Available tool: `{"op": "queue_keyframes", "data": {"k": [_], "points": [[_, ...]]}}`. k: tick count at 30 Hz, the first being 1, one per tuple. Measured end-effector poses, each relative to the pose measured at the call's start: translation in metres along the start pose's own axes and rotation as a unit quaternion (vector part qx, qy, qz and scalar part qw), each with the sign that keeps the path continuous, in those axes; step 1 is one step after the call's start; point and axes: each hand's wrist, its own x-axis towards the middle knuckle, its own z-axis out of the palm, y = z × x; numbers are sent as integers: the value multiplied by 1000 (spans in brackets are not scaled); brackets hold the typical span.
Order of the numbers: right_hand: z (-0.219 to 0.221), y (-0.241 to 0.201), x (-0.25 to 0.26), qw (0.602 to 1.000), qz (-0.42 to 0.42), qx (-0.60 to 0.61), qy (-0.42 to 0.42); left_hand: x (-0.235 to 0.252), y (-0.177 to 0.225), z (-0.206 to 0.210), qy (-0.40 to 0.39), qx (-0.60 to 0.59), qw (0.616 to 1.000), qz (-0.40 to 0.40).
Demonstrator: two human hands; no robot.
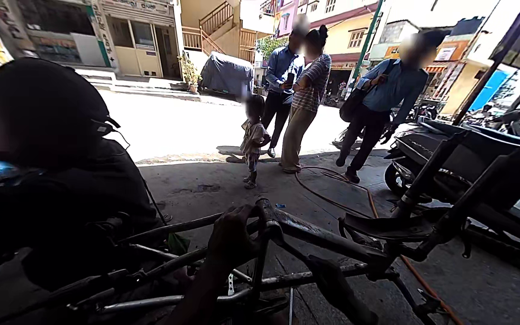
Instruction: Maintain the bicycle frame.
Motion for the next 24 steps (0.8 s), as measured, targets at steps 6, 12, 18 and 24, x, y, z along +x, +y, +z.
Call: {"op": "queue_keyframes", "data": {"k": [6, 12, 18, 24], "points": [[-191, -154, 160, 807, -381, -434, -123, 1, 0, -3, 6, -3, 1000, 22], [-188, -244, 171, 749, -442, -473, -142, -1, -3, -5, 0, -42, 998, 41], [-142, -99, 57, 951, -121, -284, -14, 0, -7, -11, -31, -62, 996, 51], [-26, -54, -30, 989, 52, -40, 135, -2, -2, -8, -23, -30, 997, 64]]}}
